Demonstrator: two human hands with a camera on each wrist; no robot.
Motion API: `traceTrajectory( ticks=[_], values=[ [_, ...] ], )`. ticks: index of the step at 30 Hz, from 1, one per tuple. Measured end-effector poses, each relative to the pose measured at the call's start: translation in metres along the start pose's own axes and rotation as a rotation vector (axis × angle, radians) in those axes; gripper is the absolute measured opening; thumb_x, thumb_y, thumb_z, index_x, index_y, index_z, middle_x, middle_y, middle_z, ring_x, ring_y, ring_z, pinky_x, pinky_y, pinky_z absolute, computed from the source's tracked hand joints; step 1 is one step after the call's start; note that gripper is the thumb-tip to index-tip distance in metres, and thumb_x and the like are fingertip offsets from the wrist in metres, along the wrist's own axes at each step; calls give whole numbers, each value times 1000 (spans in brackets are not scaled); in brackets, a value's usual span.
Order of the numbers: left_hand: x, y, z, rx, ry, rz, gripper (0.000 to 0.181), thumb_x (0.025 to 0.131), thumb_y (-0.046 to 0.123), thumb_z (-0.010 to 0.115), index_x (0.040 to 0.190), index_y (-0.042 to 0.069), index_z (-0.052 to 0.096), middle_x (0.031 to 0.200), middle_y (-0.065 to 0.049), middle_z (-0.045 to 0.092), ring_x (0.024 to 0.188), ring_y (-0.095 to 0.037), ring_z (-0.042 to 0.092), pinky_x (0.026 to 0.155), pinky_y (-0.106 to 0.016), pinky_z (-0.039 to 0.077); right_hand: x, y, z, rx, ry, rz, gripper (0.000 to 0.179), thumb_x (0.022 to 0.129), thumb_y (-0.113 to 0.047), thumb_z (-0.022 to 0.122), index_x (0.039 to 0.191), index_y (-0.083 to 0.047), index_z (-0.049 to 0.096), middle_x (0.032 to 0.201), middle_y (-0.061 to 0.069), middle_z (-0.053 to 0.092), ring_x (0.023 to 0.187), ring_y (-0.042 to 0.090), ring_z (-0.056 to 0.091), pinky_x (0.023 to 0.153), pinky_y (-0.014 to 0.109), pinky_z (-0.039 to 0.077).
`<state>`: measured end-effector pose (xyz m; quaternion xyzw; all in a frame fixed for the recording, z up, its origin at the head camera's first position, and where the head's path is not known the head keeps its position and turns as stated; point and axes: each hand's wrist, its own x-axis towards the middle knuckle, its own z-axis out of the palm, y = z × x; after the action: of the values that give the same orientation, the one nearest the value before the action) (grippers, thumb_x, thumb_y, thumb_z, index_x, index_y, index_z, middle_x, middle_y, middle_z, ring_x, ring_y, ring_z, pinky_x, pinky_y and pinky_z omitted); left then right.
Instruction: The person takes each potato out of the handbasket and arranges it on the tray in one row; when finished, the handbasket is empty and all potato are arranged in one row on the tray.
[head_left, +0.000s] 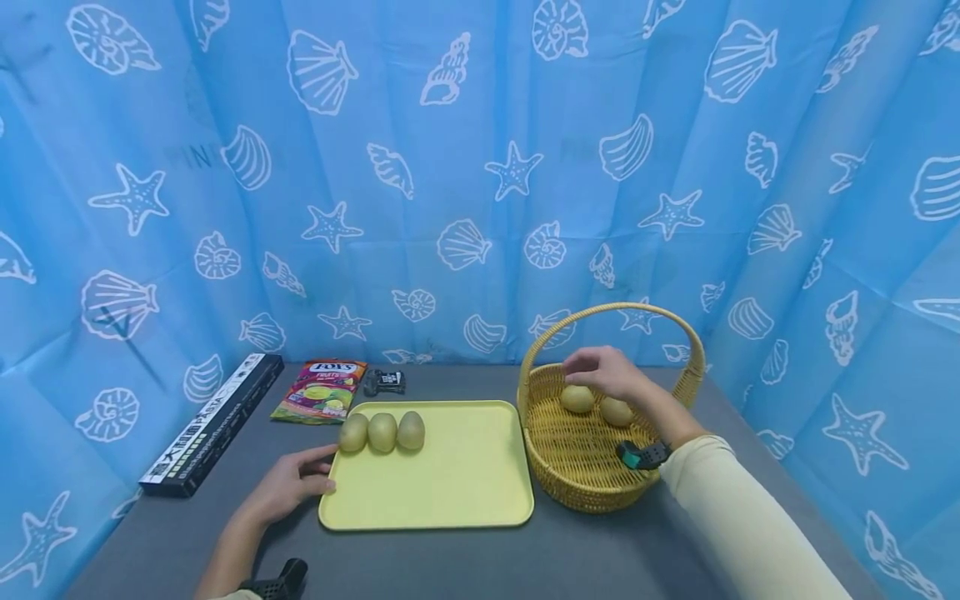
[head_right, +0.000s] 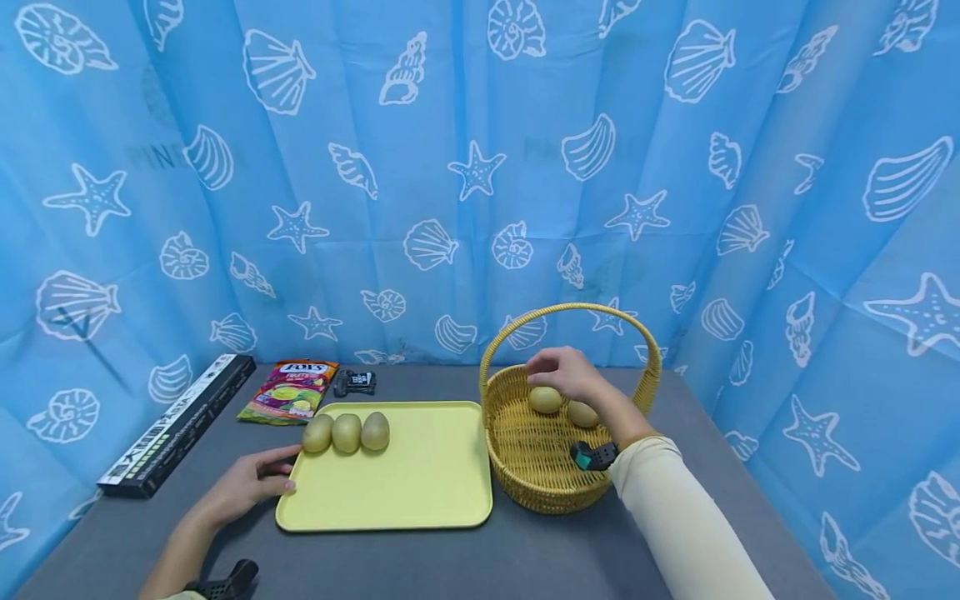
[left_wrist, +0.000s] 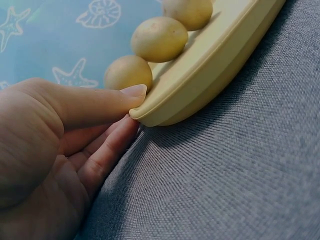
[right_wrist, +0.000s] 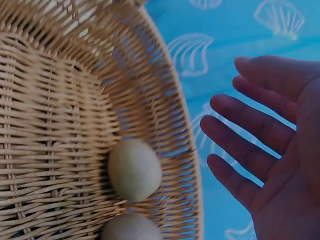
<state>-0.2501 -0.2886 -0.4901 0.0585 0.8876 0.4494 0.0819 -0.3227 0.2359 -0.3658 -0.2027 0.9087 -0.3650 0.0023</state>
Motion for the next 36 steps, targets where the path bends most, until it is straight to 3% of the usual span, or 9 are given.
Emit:
traceTrajectory(
  ticks=[11, 18, 21, 26, 33, 36],
  values=[
    [0, -1, 0, -19, 0, 11, 67, 82, 23, 77, 139, -1, 51, 113, -12, 65, 105, -29, 60, 91, -50, 47, 12, 33, 15, 2, -57, 43, 31, 91, -2, 65, 119, 9, 61, 116, 26, 63, 108, 38, 59, 90, 47, 48],
    [0, 2, 1, -11, 1, -15, 68, 82, 23, 78, 139, -1, 51, 112, -11, 65, 103, -27, 60, 89, -50, 47, 9, 40, 26, 114, -161, 211, 43, 90, -3, 64, 131, 2, 56, 143, 25, 39, 131, 44, 36, 99, 54, 39],
    [-1, 3, 0, -12, 1, -22, 67, 82, 22, 78, 139, -1, 51, 112, -12, 65, 104, -27, 60, 89, -49, 48, 10, 41, 31, -15, -194, 183, 43, 85, -3, 67, 128, -1, 61, 139, 22, 46, 128, 42, 40, 97, 54, 40],
    [0, 3, 0, -5, 4, -35, 67, 82, 22, 77, 139, -1, 51, 113, -12, 65, 104, -28, 60, 90, -50, 47, 13, 43, 38, -192, -230, 161, 53, 73, 7, 71, 124, -7, 66, 128, 15, 57, 110, 32, 52, 83, 44, 44],
    [0, 4, 1, -6, 5, -45, 67, 82, 22, 77, 139, 0, 51, 113, -11, 65, 104, -28, 60, 90, -51, 46, 13, 40, 43, -283, -227, 154, 56, 70, 8, 74, 123, -7, 66, 124, 18, 58, 104, 31, 53, 76, 41, 45],
    [-1, 4, 0, -11, 2, -34, 66, 83, 22, 77, 140, -1, 50, 114, -12, 65, 105, -28, 60, 90, -51, 47, 12, 36, 41, -267, -211, 163, 54, 71, 8, 73, 123, -7, 66, 123, 17, 59, 99, 29, 54, 73, 40, 45]
  ],
)
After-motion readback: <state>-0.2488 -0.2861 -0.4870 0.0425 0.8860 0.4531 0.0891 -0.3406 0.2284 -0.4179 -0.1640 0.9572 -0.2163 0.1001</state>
